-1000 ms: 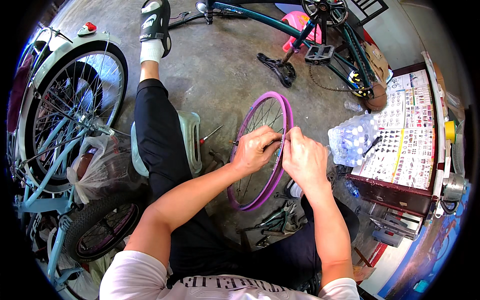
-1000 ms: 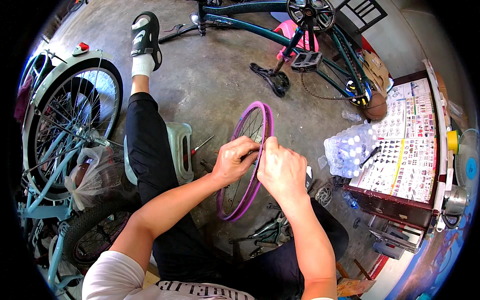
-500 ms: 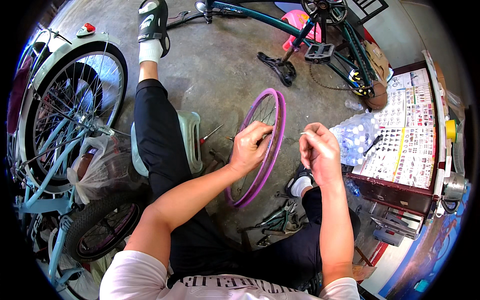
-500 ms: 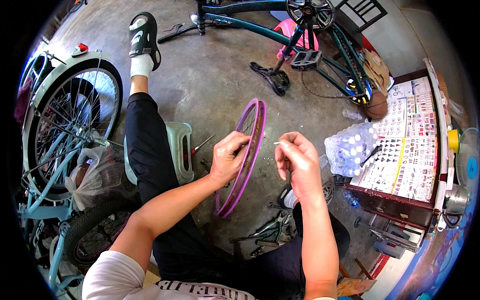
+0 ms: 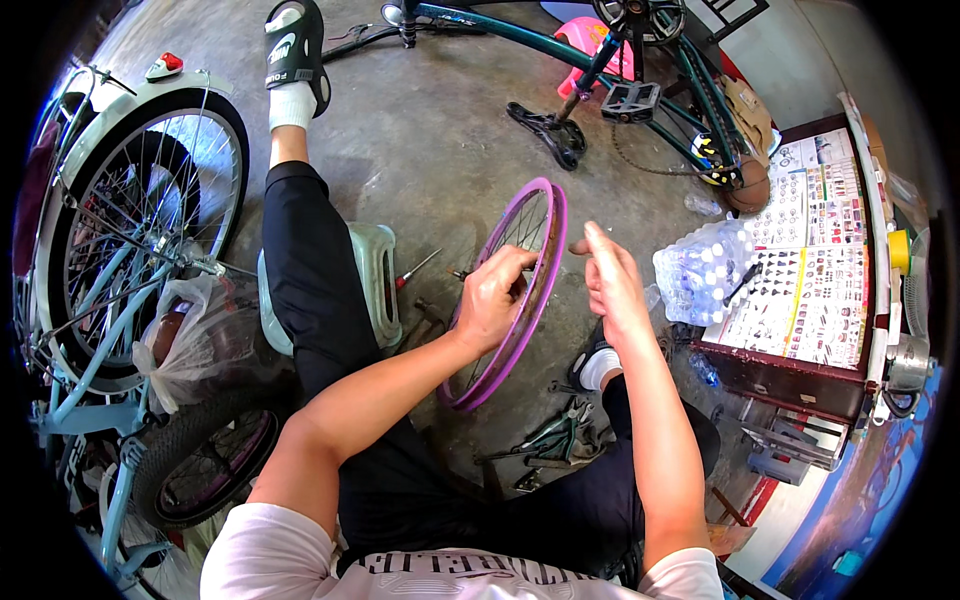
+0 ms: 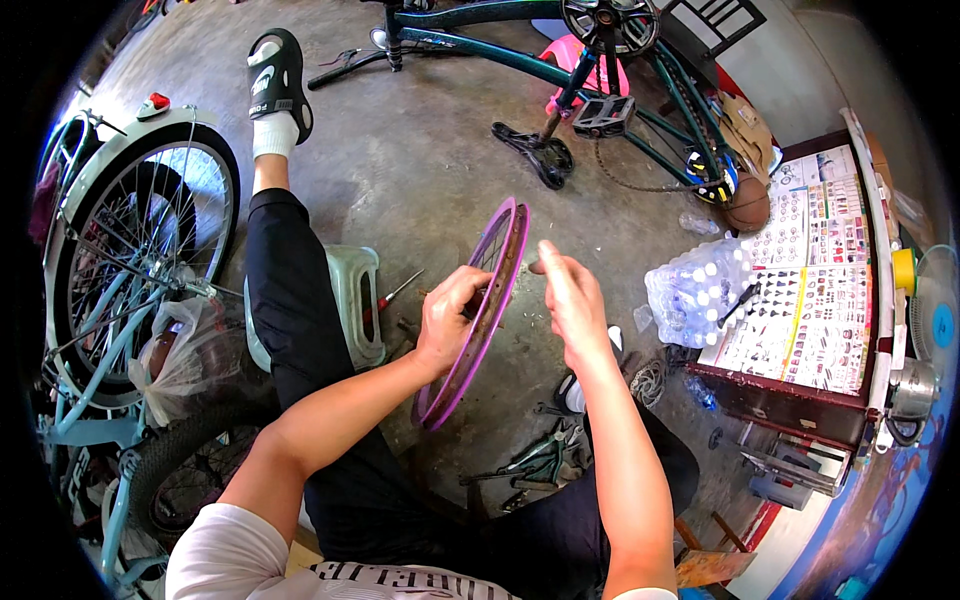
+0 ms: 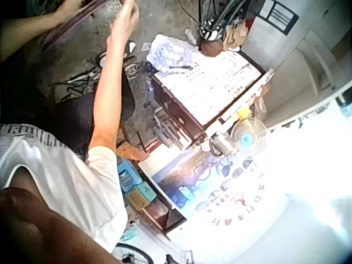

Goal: The person inserts spoke nipples into a purple bicycle rim by hand while sitting on the floor. They handle the small metal pieces one at a time, fitting them into the holes along the interior of the rim.

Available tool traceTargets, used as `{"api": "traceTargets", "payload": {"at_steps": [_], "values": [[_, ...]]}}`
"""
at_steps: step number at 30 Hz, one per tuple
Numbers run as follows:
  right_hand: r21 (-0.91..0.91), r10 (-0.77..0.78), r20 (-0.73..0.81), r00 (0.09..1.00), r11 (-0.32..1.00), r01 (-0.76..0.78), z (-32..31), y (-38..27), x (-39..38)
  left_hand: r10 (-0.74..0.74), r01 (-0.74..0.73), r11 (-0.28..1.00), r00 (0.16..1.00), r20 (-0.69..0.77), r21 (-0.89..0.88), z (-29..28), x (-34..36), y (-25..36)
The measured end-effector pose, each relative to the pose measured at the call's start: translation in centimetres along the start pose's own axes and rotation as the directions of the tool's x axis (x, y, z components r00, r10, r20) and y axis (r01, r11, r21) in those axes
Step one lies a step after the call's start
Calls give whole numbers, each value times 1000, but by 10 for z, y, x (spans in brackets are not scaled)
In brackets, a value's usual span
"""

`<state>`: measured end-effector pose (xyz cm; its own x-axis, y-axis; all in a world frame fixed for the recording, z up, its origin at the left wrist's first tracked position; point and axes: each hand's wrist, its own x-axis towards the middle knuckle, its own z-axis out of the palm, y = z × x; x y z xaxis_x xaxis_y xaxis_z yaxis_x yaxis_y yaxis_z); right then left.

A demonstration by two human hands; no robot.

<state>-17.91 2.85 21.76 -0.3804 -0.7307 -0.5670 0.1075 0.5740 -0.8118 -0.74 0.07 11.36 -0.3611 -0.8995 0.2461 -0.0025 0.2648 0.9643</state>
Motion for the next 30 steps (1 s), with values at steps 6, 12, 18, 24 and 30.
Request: {"api": "traceTargets", "payload": {"at_steps": [6,12,18,24,30], "values": [[-133,-120,-23,993,984,116,9,13,8,244,-250,967,964,106,50,-3,1,-1],[-96,-129,-13,991,987,128,20,33,2,-28,28,1000,999,20,12,-2,10,11],[-252,-268,-51,962,936,247,27,30,-4,-78,113,976,980,182,-187,-6,15,-2],[-267,-337,-38,941,911,315,27,38,-7,-234,332,822,938,257,-463,2,11,-17],[-327,-424,-60,904,864,384,31,50,-13,-328,403,756,915,234,-516,3,10,-24]]}}
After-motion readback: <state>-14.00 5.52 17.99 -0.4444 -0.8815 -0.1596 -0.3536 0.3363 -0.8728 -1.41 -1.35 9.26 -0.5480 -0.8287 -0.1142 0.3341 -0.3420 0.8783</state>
